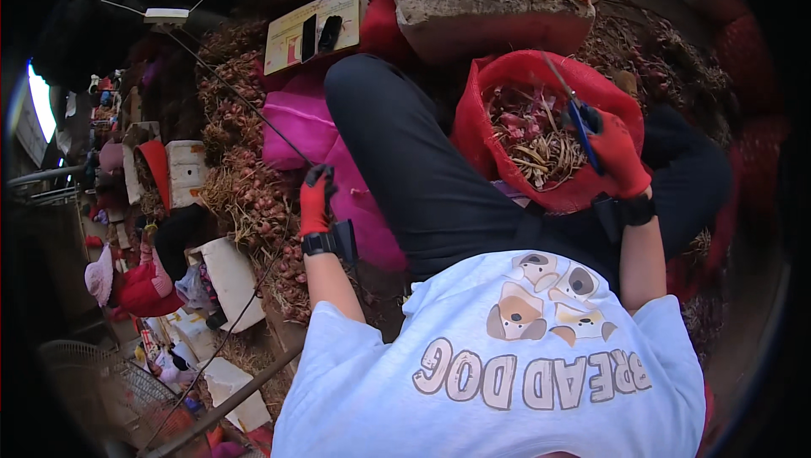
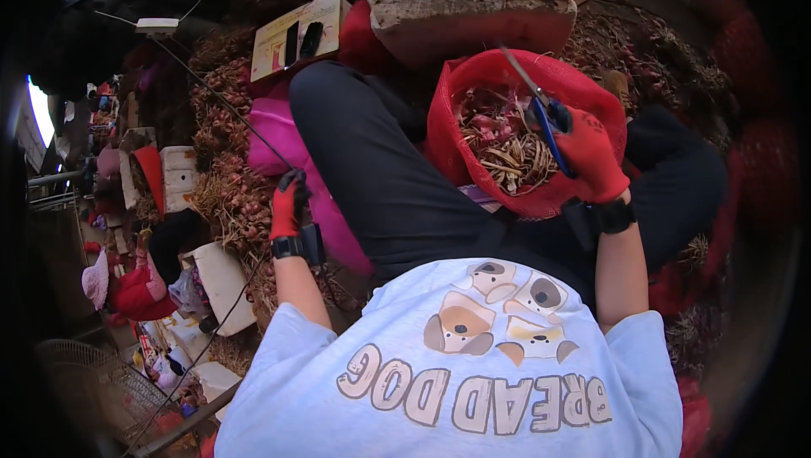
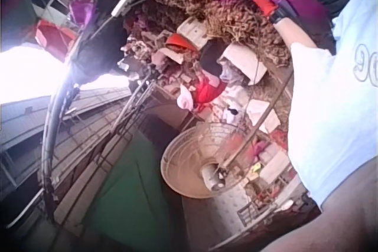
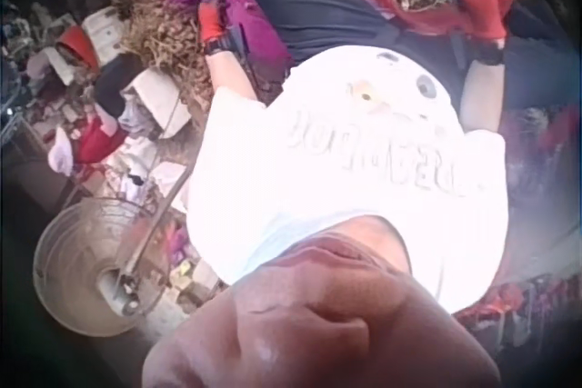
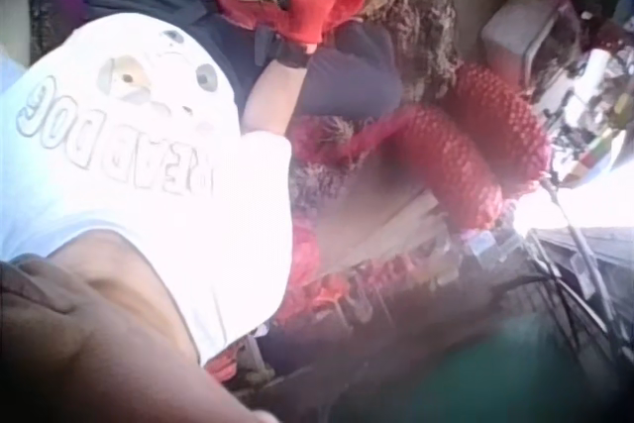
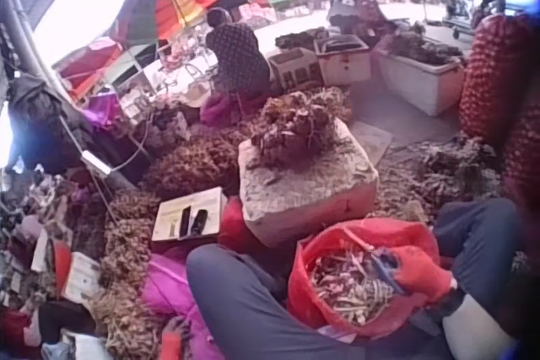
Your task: The recorder uses scissors to trim the roots and stalks off red onions, then places the cleaned onions into a red mesh bag.
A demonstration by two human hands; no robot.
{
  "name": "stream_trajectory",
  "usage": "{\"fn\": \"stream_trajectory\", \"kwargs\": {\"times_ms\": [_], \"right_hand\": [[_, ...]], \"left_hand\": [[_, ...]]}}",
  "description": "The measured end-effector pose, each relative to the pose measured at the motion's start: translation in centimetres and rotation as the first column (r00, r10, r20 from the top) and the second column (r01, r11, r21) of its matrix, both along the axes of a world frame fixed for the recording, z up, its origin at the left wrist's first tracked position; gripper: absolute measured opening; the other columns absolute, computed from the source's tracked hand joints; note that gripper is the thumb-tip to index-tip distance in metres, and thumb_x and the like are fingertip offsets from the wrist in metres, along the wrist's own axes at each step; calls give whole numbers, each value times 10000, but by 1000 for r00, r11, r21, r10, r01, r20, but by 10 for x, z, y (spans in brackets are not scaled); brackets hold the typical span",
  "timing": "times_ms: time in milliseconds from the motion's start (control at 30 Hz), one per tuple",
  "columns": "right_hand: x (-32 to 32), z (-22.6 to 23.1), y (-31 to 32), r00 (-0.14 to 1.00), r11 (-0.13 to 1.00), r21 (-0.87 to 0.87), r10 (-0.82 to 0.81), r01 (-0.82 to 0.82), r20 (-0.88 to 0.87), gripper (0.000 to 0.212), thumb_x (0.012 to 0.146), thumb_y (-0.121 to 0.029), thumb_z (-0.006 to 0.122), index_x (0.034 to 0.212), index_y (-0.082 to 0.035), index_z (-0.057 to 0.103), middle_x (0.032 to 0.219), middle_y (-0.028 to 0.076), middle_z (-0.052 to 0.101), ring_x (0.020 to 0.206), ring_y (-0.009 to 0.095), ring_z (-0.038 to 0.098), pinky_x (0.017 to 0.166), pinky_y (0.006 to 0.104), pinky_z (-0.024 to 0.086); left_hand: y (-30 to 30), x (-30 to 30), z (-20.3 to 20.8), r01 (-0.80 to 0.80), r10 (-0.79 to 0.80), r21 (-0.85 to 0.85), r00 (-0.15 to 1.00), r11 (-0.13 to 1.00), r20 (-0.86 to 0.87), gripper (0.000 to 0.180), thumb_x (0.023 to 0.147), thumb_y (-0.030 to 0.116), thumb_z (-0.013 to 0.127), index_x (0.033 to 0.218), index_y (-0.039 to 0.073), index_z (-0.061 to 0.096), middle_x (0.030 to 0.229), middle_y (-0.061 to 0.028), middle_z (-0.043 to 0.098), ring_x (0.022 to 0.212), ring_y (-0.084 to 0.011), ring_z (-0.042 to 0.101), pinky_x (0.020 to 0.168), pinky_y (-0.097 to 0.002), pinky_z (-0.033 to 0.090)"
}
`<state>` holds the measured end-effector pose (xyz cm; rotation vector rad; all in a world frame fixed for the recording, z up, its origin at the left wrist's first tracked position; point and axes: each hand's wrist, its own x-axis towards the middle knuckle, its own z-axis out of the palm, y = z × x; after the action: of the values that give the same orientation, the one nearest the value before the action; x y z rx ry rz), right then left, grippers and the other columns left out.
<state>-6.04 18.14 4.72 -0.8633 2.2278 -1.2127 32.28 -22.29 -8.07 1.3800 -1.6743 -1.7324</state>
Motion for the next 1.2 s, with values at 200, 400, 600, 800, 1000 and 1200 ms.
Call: {"fn": "stream_trajectory", "kwargs": {"times_ms": [200,400,600,800,1000,1200], "right_hand": [[-2,-21,-7,979,992,121,56,-32,-196,277,764,-221,685,979,-49,648,856,145,660,799,299,646,701,363,478],[-13,-17,7,984,994,71,-70,83,-167,285,758,-246,698,959,-50,647,860,152,656,793,297,648,684,365,480],[-11,-8,5,965,982,183,4,46,-264,302,745,-336,694,869,-67,638,799,135,650,753,314,632,660,378,479],[-36,32,11,863,960,265,56,92,-503,351,751,-399,671,851,-68,612,775,133,626,734,314,618,659,400,480],[-85,52,17,842,991,67,-62,116,-535,465,742,-444,701,1028,-88,613,940,130,620,832,301,623,707,382,493],[-105,16,23,913,942,211,-171,261,-370,547,725,-554,657,998,-83,600,940,129,618,862,306,612,756,398,482]], "left_hand": [[7,41,-53,450,202,-325,301,832,932,499,655,395,694,1017,54,658,1029,-190,647,998,-373,603,859,-440,467],[22,68,18,-15,318,-510,797,860,513,193,750,160,661,832,-14,654,818,-174,676,728,-287,647,692,-372,485],[21,83,49,226,61,-347,754,910,654,289,762,223,707,957,19,647,834,-123,675,779,-210,639,738,-339,493],[-22,-112,177,131,-74,-689,991,713,113,368,868,-4,539,1229,-53,493,1196,-112,560,1077,-174,538,923,-298,427],[-34,-348,183,389,-568,-707,823,591,-22,460,842,46,625,1273,-1,473,1185,-95,558,1041,-141,544,868,-265,448],[-41,-521,126,576,-604,-698,755,426,255,469,794,59,659,1236,40,502,1044,-53,595,867,-128,565,764,-253,464]]}}
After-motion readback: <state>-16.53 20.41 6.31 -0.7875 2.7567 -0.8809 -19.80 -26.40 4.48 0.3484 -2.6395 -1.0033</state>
